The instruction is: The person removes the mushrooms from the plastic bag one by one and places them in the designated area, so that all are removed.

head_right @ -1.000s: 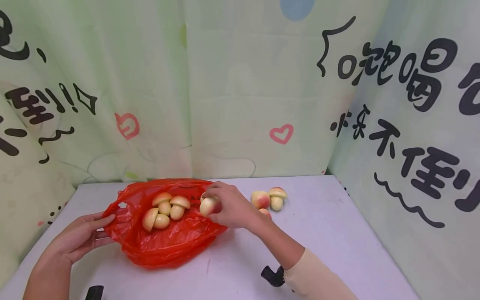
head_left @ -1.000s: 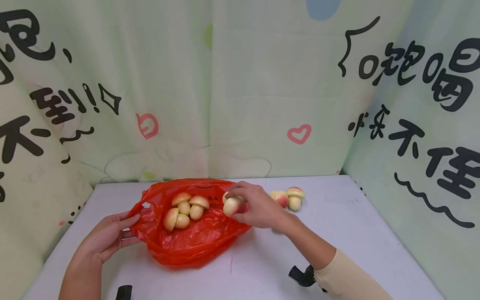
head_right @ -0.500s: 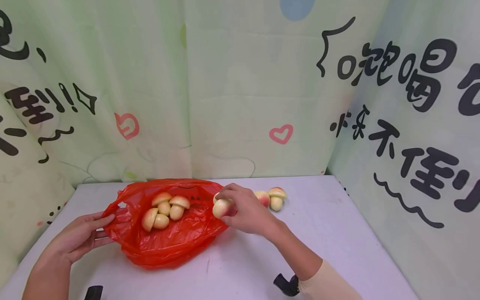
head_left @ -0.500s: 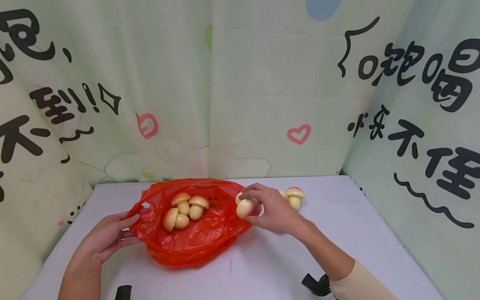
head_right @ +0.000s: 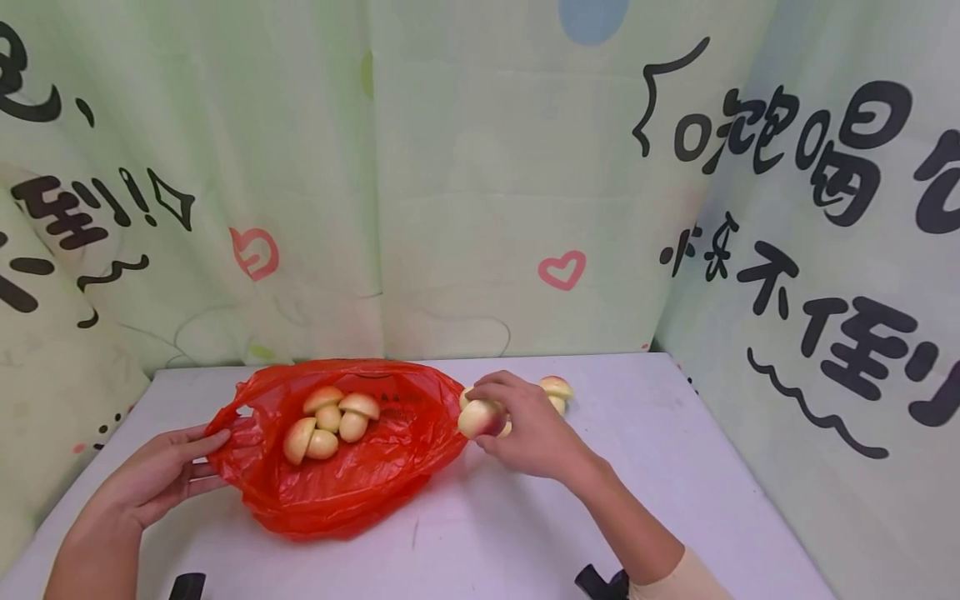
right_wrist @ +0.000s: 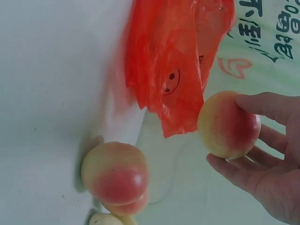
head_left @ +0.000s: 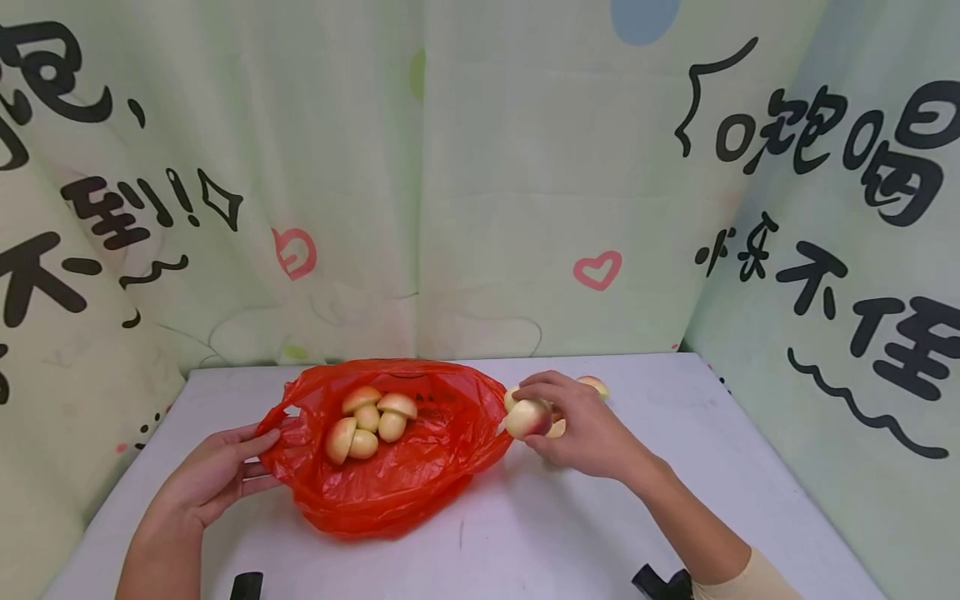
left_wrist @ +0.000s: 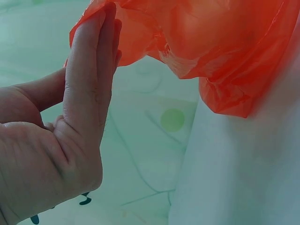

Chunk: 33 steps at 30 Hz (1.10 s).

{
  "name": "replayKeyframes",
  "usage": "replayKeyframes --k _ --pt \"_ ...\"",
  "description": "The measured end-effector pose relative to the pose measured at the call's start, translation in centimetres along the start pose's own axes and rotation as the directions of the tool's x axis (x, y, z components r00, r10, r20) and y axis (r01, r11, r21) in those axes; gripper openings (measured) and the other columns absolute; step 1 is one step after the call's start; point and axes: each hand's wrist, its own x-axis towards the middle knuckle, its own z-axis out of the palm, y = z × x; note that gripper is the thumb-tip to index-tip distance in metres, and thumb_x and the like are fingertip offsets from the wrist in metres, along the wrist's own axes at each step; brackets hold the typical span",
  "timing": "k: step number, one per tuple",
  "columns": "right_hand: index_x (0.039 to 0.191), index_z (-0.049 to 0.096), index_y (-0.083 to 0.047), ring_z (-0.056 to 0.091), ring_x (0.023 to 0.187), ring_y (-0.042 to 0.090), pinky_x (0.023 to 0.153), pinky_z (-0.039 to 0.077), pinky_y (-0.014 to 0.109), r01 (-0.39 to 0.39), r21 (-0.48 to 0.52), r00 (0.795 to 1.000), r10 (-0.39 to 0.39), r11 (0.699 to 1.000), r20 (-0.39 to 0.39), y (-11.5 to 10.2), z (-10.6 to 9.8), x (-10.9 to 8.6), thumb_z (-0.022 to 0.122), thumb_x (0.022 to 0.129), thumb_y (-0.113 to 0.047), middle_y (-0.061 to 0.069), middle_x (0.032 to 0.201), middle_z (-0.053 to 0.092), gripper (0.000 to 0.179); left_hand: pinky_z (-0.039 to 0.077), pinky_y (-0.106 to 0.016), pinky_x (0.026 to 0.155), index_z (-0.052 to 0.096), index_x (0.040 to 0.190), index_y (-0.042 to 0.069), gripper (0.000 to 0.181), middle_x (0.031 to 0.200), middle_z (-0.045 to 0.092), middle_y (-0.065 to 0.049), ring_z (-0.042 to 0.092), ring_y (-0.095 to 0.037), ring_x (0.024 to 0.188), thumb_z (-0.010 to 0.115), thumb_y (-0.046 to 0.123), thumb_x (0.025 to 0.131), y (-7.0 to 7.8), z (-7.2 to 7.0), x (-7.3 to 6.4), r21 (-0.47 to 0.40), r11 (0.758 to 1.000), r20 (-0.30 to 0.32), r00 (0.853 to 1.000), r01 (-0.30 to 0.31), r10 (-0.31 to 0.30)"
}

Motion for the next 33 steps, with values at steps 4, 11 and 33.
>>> replayKeyframes --k 4,11,33 --pt "0.126 0.073 -0.016 0.061 0.117 0.022 0.090 0.059 0.037 -0.014 -0.019 0.999 0.014 1.000 -0.038 0.6 -0.5 -0.6 0.088 0.080 -0.013 -0.003 0.132 0.066 0.048 0.065 -0.039 0.087 0.029 0.162 -0.001 0.068 0.104 0.075 0.007 0.078 -0.018 0.095 0.058 0.027 0.108 0.0 0.0 -0.1 0.002 1.000 -0.005 1.000 0.000 0.000" --pt "0.127 0.072 -0.014 0.064 0.120 0.028 0.092 0.064 0.046 -0.055 -0.008 0.998 0.055 0.998 -0.043 1.9 -1.5 -1.4 0.085 0.083 -0.006 0.003 0.135 0.065 0.047 0.065 -0.038 0.087 0.028 0.162 -0.002 0.067 0.104 0.075 0.007 0.078 -0.018 0.094 0.058 0.027 0.108 0.1 0.0 -0.1 0.000 1.000 -0.011 1.000 -0.002 0.002" --pt "0.124 0.073 -0.010 0.065 0.119 0.031 0.075 0.061 0.029 -0.107 -0.120 0.989 0.093 0.987 -0.115 6.2 -2.5 -4.3 0.085 0.082 -0.006 0.010 0.133 0.067 0.044 0.064 -0.039 0.087 0.029 0.161 -0.002 0.067 0.105 0.075 0.006 0.078 -0.019 0.095 0.058 0.027 0.108 -0.1 -0.1 0.0 0.001 1.000 -0.008 1.000 -0.002 0.002"
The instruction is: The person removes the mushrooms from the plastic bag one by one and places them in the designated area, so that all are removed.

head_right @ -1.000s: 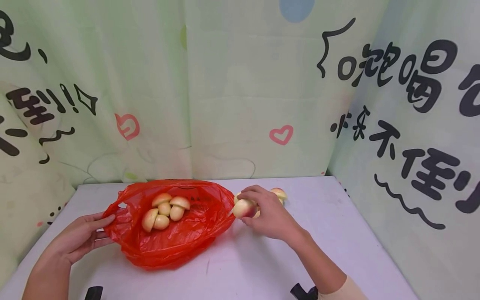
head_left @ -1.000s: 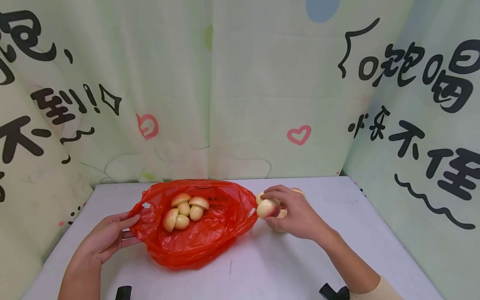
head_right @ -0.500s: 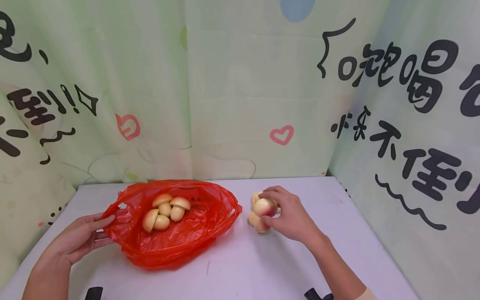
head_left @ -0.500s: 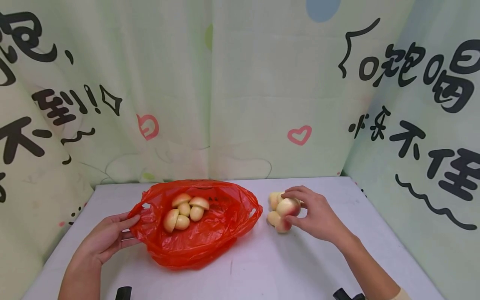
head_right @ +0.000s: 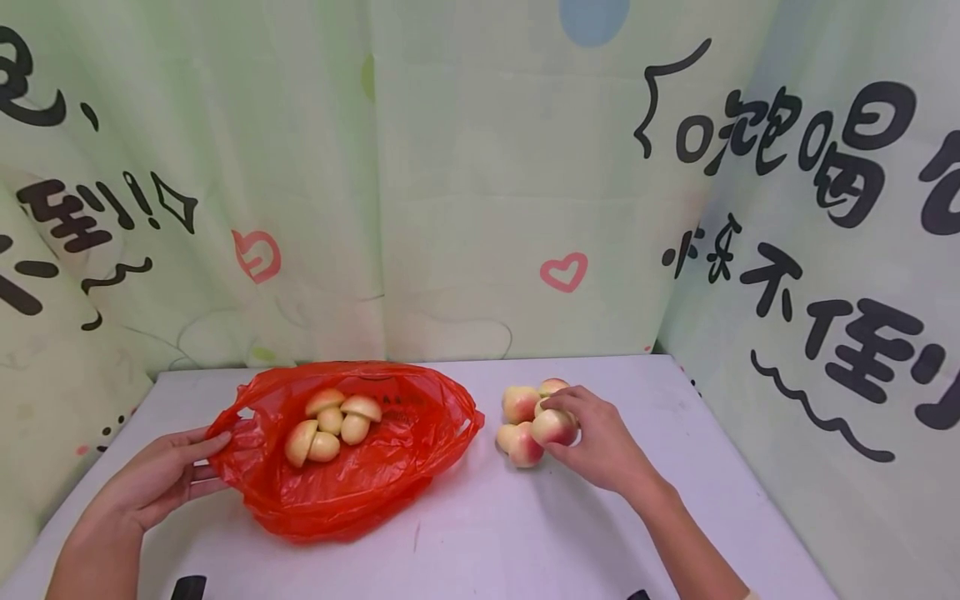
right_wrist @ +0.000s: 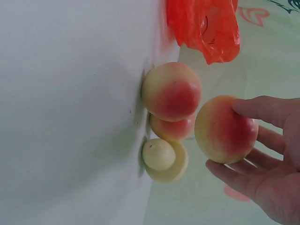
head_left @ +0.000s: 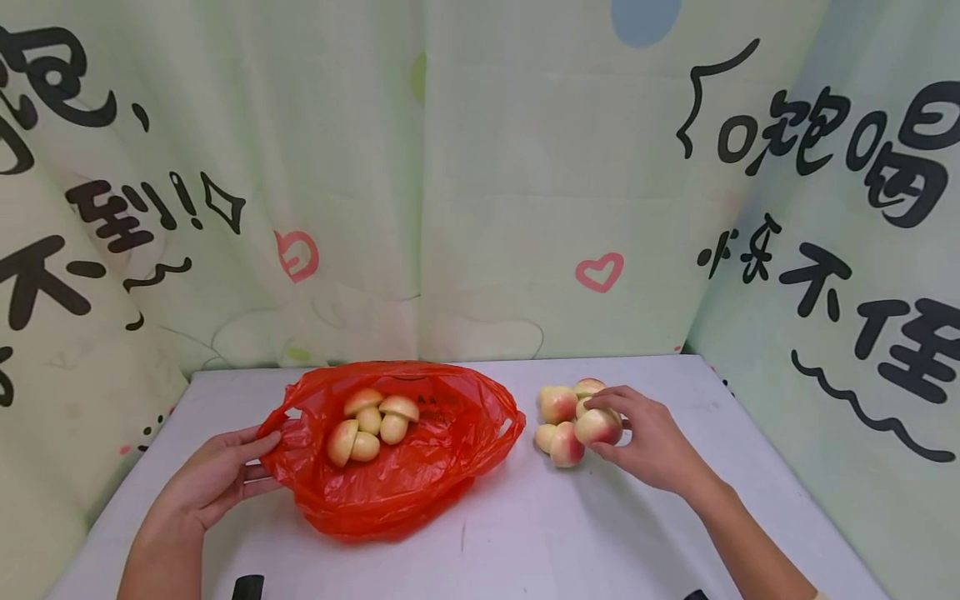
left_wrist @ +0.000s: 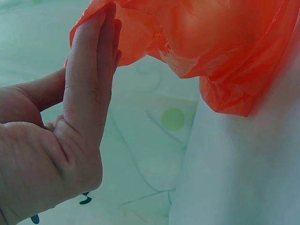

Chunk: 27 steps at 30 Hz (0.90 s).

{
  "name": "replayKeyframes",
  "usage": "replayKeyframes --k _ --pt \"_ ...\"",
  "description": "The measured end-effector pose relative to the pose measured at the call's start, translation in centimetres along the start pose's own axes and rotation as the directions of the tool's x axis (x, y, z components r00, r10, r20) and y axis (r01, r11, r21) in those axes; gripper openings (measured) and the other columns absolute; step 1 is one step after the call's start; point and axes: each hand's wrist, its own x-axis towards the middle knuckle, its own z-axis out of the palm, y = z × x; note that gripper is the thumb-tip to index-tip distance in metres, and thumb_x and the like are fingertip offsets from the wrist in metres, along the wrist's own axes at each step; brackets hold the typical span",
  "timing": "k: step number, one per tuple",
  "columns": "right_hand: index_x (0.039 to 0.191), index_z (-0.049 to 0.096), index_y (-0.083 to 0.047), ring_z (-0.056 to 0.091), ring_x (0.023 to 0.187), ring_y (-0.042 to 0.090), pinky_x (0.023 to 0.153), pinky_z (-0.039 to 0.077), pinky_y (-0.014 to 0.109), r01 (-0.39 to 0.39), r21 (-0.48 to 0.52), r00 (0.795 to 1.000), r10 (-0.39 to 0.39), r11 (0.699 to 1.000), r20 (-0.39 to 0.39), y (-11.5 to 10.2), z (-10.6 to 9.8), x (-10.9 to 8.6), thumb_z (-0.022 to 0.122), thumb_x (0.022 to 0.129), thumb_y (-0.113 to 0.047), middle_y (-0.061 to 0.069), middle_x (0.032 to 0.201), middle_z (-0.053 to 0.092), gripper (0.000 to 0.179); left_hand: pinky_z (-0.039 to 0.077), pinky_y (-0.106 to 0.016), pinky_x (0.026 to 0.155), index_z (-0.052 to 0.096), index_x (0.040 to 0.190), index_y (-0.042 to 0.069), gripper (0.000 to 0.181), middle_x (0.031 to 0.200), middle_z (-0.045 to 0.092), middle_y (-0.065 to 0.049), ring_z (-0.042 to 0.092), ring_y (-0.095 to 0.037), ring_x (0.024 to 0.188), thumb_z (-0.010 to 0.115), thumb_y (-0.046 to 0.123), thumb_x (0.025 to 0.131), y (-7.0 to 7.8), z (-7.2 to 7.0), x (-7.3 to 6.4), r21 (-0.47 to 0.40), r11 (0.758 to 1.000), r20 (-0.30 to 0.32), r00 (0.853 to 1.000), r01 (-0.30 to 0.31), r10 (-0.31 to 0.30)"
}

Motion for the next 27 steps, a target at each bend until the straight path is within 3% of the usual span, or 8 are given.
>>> replayKeyframes --k 5,10,27 --pt "0.119 0.074 -0.009 0.066 0.109 0.027 0.079 0.062 0.036 0.000 -0.039 1.000 0.000 0.999 -0.004 0.7 0.3 -0.1 0.088 0.079 -0.007 0.006 0.123 0.070 0.043 0.064 -0.039 0.087 0.029 0.161 -0.002 0.067 0.105 0.075 0.006 0.078 -0.019 0.095 0.058 0.026 0.108 0.0 0.0 0.0 0.001 1.000 0.004 1.000 -0.003 0.003" --pt "0.117 0.074 -0.009 0.067 0.103 0.024 0.077 0.060 0.033 0.001 -0.050 1.000 0.000 0.999 0.006 1.2 0.5 -0.2 0.089 0.079 -0.008 0.005 0.119 0.070 0.041 0.064 -0.039 0.088 0.028 0.162 -0.002 0.067 0.105 0.075 0.006 0.078 -0.019 0.095 0.057 0.026 0.109 0.0 0.0 0.0 0.004 1.000 0.007 1.000 -0.003 0.003" --pt "0.118 0.074 -0.009 0.066 0.110 0.032 0.083 0.059 0.041 -0.099 -0.083 0.991 0.106 0.992 0.085 2.5 1.3 -0.8 0.089 0.079 -0.011 0.010 0.123 0.069 0.041 0.065 -0.039 0.087 0.029 0.162 -0.002 0.068 0.106 0.075 0.006 0.078 -0.018 0.095 0.058 0.028 0.108 0.0 0.1 0.0 0.018 1.000 -0.013 1.000 0.001 -0.001"
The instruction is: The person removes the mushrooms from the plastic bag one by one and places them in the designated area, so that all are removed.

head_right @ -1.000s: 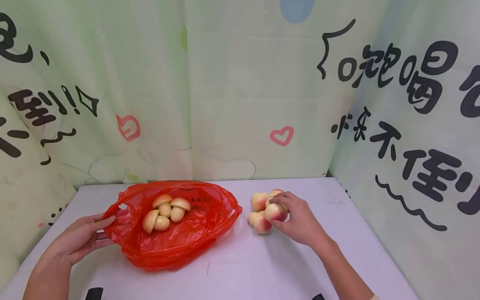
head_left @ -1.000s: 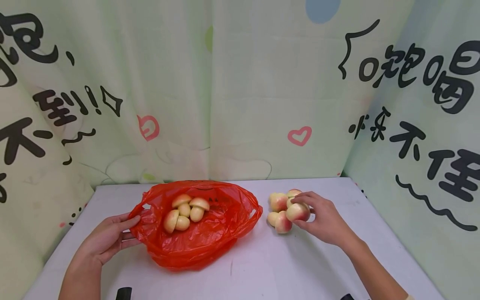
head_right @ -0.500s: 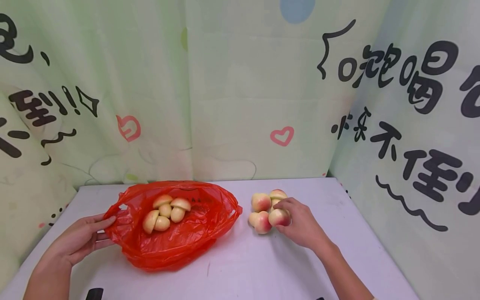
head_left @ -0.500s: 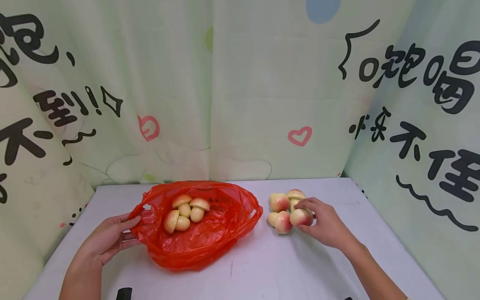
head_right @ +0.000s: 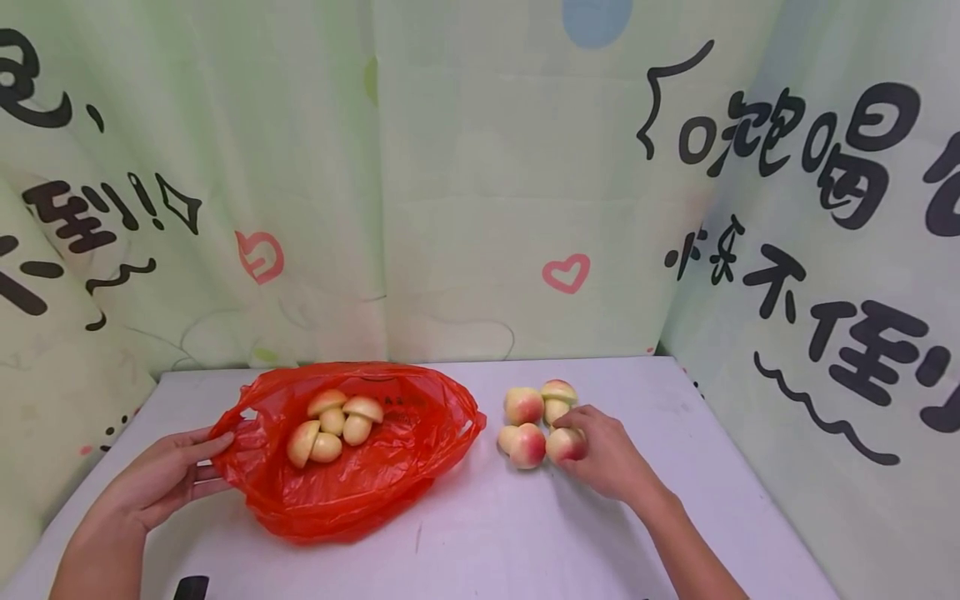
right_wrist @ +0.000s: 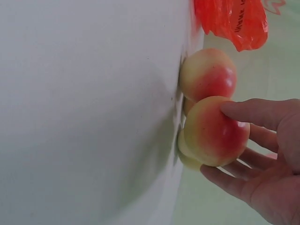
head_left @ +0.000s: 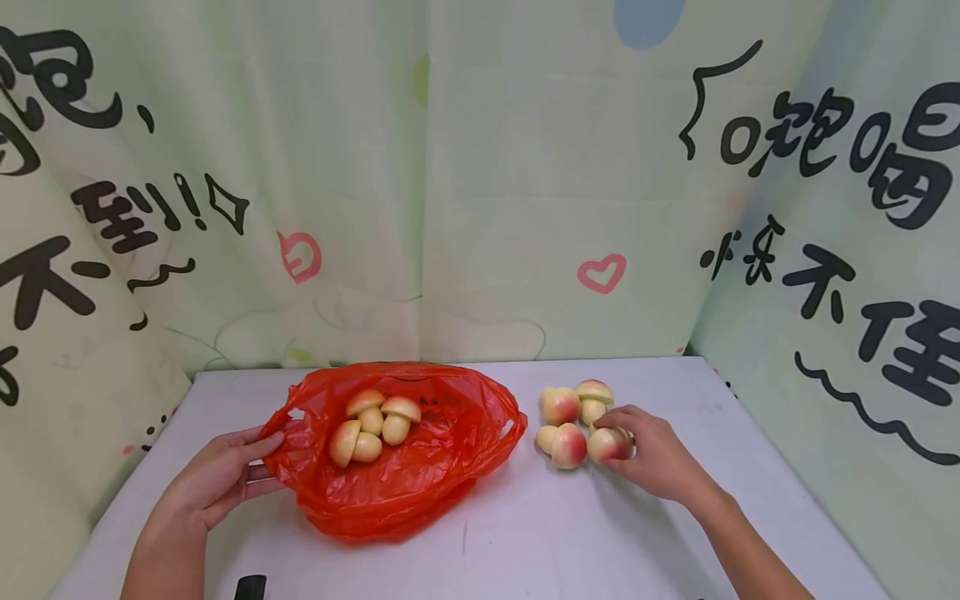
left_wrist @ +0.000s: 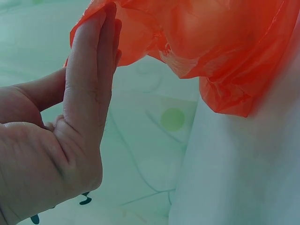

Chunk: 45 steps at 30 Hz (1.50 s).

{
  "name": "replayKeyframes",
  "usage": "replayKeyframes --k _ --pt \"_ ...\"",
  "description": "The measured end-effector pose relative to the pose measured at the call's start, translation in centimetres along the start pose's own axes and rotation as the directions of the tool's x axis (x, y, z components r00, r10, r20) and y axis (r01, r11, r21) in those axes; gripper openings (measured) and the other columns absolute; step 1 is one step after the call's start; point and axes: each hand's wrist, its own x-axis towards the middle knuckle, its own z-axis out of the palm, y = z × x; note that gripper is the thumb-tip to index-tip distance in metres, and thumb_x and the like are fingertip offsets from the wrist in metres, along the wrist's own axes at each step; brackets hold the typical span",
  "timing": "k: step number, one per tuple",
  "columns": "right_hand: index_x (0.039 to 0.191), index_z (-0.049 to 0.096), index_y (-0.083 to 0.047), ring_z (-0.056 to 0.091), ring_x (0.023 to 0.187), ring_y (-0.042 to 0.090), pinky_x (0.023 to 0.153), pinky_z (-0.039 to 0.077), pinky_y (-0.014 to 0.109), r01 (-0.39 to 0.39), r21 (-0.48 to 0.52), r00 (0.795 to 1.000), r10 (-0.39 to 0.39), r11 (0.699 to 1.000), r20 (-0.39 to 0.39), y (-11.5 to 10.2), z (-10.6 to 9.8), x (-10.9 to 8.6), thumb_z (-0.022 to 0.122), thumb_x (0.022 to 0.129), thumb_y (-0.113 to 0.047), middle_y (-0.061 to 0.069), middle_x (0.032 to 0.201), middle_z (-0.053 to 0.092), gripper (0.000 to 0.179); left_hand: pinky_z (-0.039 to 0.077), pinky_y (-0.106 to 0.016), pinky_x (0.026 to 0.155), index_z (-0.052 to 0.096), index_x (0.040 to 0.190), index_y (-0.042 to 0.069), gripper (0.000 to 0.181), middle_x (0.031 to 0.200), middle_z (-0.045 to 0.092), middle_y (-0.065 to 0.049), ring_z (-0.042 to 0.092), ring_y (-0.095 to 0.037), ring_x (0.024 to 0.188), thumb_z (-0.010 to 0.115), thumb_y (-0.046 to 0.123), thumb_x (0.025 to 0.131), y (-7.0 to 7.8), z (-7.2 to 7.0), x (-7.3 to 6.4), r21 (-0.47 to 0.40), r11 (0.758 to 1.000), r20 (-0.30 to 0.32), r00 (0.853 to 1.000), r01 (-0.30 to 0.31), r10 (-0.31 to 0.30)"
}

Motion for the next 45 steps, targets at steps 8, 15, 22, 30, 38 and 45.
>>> replayKeyframes --k 8,15,22,30,38,45 --pt "0.119 0.074 -0.008 0.065 0.108 0.030 0.084 0.058 0.042 -0.019 0.007 0.999 0.019 1.000 0.034 0.5 0.5 0.0 0.090 0.078 -0.009 0.009 0.120 0.070 0.044 0.065 -0.039 0.087 0.028 0.162 -0.002 0.068 0.106 0.074 0.005 0.078 -0.019 0.095 0.058 0.028 0.108 0.0 0.0 0.0 0.000 1.000 0.000 1.000 0.004 -0.004" --pt "0.120 0.073 -0.008 0.065 0.110 0.031 0.090 0.059 0.047 -0.034 0.019 0.998 0.033 0.999 0.058 0.7 0.8 0.1 0.089 0.078 -0.009 0.009 0.119 0.069 0.044 0.065 -0.038 0.087 0.031 0.160 -0.003 0.066 0.105 0.074 0.005 0.078 -0.019 0.094 0.058 0.028 0.108 -0.1 0.0 0.0 0.012 1.000 0.001 1.000 -0.004 0.004" --pt "0.121 0.073 -0.008 0.065 0.113 0.034 0.097 0.057 0.055 -0.012 0.017 0.999 0.012 1.000 0.049 0.9 1.0 0.2 0.089 0.078 -0.008 0.009 0.120 0.070 0.046 0.065 -0.038 0.086 0.030 0.160 -0.004 0.066 0.105 0.074 0.004 0.078 -0.019 0.094 0.058 0.028 0.108 -0.1 0.0 0.0 0.014 1.000 -0.001 1.000 -0.005 0.005" --pt "0.123 0.072 -0.008 0.064 0.117 0.036 0.098 0.057 0.057 -0.008 0.026 0.999 0.007 1.000 0.041 1.0 1.2 0.2 0.090 0.078 -0.010 0.010 0.123 0.069 0.049 0.065 -0.038 0.087 0.030 0.161 -0.002 0.067 0.106 0.075 0.005 0.078 -0.019 0.095 0.058 0.028 0.108 -0.1 0.0 0.1 0.004 1.000 -0.004 1.000 -0.003 0.003" --pt "0.126 0.070 -0.011 0.063 0.120 0.037 0.097 0.056 0.057 -0.046 0.047 0.999 0.045 0.998 0.017 0.8 1.1 0.0 0.087 0.082 -0.020 0.011 0.127 0.069 0.048 0.065 -0.039 0.087 0.030 0.161 -0.002 0.066 0.105 0.075 0.005 0.078 -0.019 0.095 0.058 0.027 0.108 -0.1 -0.1 0.1 -0.005 1.000 0.002 1.000 -0.007 0.007" --pt "0.130 0.069 -0.009 0.062 0.122 0.037 0.097 0.058 0.055 -0.012 0.033 1.000 0.011 0.999 0.004 0.2 0.7 0.0 0.088 0.081 -0.013 0.011 0.129 0.068 0.053 0.065 -0.038 0.087 0.029 0.162 -0.002 0.068 0.105 0.075 0.006 0.078 -0.019 0.095 0.058 0.028 0.108 -0.2 -0.2 0.1 -0.006 1.000 -0.001 1.000 -0.006 0.006"
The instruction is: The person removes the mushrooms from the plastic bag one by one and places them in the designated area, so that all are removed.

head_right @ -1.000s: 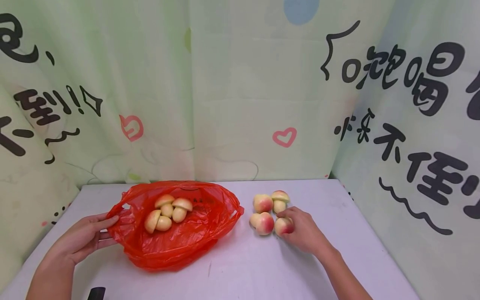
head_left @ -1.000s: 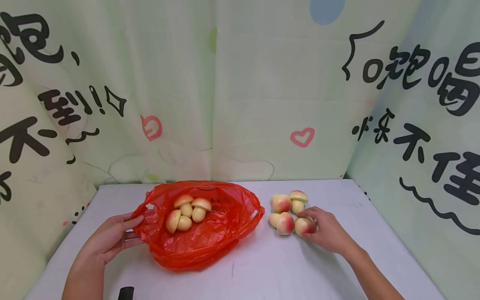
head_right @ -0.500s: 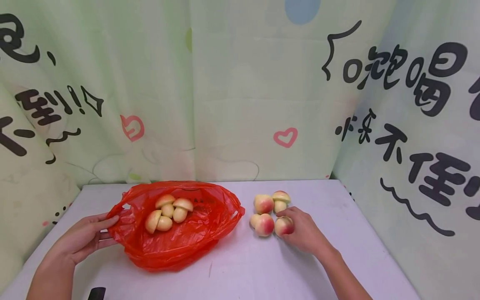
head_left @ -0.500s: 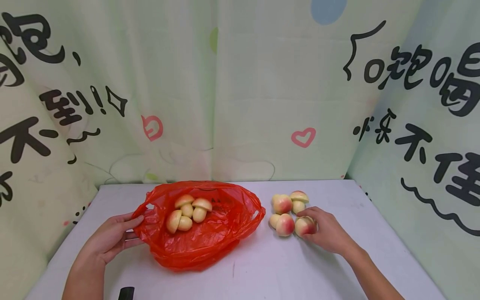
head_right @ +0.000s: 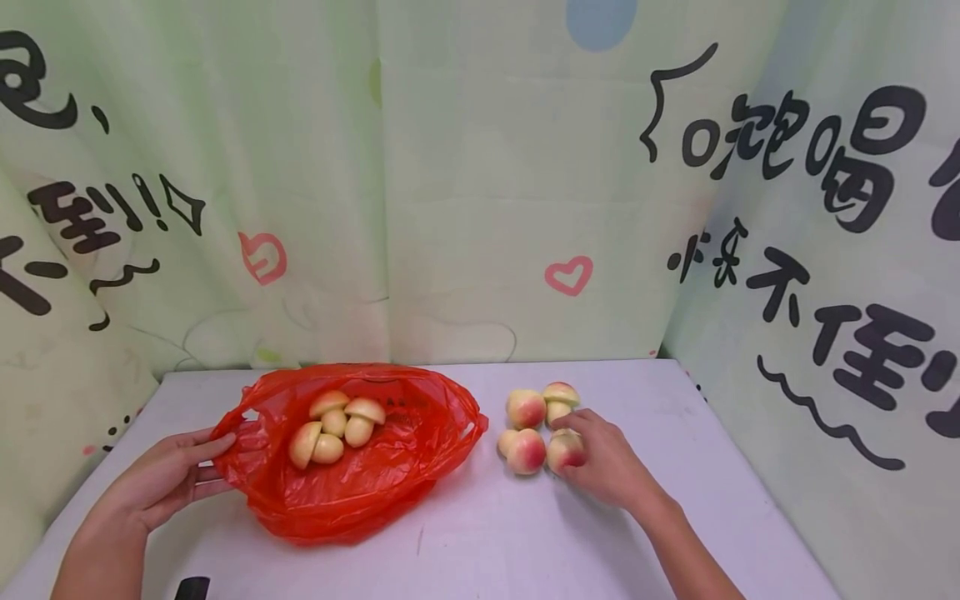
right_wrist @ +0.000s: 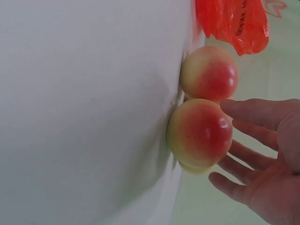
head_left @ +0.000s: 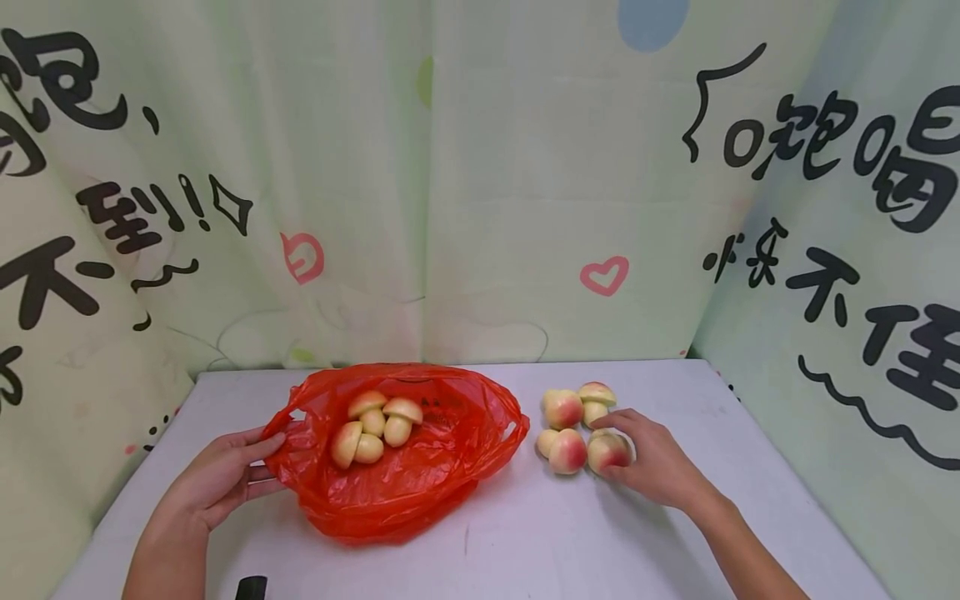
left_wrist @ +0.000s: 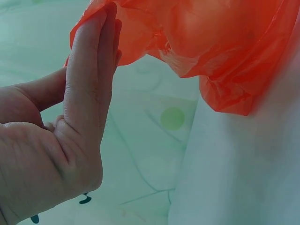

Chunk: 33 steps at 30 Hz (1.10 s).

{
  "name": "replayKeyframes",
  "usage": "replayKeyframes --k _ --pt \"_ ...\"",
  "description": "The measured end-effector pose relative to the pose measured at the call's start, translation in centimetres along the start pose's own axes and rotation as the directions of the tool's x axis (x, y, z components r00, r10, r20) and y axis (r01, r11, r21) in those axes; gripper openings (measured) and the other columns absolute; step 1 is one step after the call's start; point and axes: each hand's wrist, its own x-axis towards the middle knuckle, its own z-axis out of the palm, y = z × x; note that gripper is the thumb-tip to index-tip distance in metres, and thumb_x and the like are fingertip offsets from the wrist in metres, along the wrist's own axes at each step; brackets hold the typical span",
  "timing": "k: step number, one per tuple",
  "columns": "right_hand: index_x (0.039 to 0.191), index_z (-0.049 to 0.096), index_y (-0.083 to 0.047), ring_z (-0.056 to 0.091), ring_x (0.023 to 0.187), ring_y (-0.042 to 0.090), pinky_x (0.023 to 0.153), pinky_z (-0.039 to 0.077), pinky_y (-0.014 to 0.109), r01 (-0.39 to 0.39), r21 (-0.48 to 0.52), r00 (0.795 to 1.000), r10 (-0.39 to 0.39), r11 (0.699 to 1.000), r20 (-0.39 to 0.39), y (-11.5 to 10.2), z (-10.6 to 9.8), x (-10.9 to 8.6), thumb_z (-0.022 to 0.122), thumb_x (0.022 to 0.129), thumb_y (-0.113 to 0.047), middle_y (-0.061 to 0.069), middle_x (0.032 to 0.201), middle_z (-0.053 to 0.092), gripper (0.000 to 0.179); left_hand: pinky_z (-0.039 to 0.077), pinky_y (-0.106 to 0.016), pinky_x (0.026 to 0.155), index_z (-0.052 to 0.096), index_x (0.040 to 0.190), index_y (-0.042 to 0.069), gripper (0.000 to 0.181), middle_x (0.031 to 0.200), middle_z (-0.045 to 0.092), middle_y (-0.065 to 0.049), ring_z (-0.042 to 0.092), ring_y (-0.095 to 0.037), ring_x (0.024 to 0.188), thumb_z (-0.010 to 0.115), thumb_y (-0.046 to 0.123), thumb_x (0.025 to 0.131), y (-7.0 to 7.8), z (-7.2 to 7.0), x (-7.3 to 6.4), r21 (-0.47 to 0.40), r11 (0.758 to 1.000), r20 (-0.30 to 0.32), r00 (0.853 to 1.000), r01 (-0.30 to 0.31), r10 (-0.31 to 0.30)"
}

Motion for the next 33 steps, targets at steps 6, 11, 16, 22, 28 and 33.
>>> replayKeyframes --k 6,11,16,22,28,33 --pt "0.127 0.069 -0.009 0.062 0.121 0.039 0.099 0.057 0.058 0.002 -0.007 1.000 -0.002 1.000 0.021 -0.8 -0.2 0.2 0.089 0.080 -0.009 0.012 0.128 0.066 0.051 0.065 -0.038 0.087 0.028 0.162 -0.002 0.068 0.105 0.075 0.006 0.078 -0.019 0.094 0.058 0.028 0.108 0.0 0.0 0.0 0.004 1.000 0.000 1.000 0.001 -0.001" --pt "0.128 0.069 -0.011 0.061 0.120 0.036 0.090 0.061 0.046 0.007 0.013 1.000 -0.007 1.000 0.008 -1.4 -0.2 0.4 0.087 0.080 -0.006 0.010 0.130 0.066 0.052 0.065 -0.039 0.087 0.028 0.162 -0.002 0.068 0.106 0.075 0.006 0.078 -0.019 0.095 0.058 0.028 0.108 0.0 0.1 -0.1 0.003 1.000 -0.002 1.000 0.001 -0.001" --pt "0.127 0.069 -0.017 0.060 0.122 0.031 0.078 0.061 0.032 0.025 0.068 0.999 -0.024 0.997 -0.024 -2.0 -0.2 0.6 0.078 0.079 0.001 0.005 0.134 0.064 0.053 0.065 -0.039 0.087 0.028 0.162 -0.002 0.068 0.106 0.075 0.006 0.078 -0.019 0.095 0.058 0.028 0.108 0.0 0.0 -0.2 0.001 1.000 0.000 1.000 0.003 -0.003" --pt "0.127 0.070 -0.018 0.062 0.118 0.028 0.090 0.062 0.046 0.070 0.065 0.996 -0.066 0.995 -0.065 -3.0 -0.1 1.1 0.079 0.082 0.001 0.005 0.137 0.063 0.049 0.065 -0.038 0.087 0.029 0.161 -0.002 0.068 0.106 0.075 0.006 0.078 -0.019 0.095 0.058 0.028 0.108 0.0 0.0 -0.2 -0.002 1.000 0.002 1.000 0.007 -0.007" --pt "0.128 0.070 -0.013 0.063 0.121 0.032 0.100 0.058 0.056 0.055 0.098 0.996 -0.048 0.994 -0.069 -4.3 0.3 2.0 0.084 0.085 -0.007 0.004 0.130 0.065 0.045 0.065 -0.038 0.087 0.029 0.161 -0.001 0.068 0.106 0.075 0.005 0.078 -0.019 0.095 0.058 0.028 0.108 0.1 0.0 -0.1 0.000 1.000 0.005 1.000 0.004 -0.004" --pt "0.130 0.069 -0.016 0.063 0.119 0.032 0.090 0.064 0.048 0.069 0.116 0.995 -0.060 0.991 -0.079 -5.8 0.7 2.9 0.084 0.086 -0.010 0.004 0.131 0.066 0.047 0.065 -0.038 0.087 0.029 0.161 -0.002 0.068 0.105 0.075 0.006 0.078 -0.018 0.094 0.058 0.028 0.108 0.1 0.1 -0.1 -0.001 1.000 0.004 1.000 0.007 -0.007"
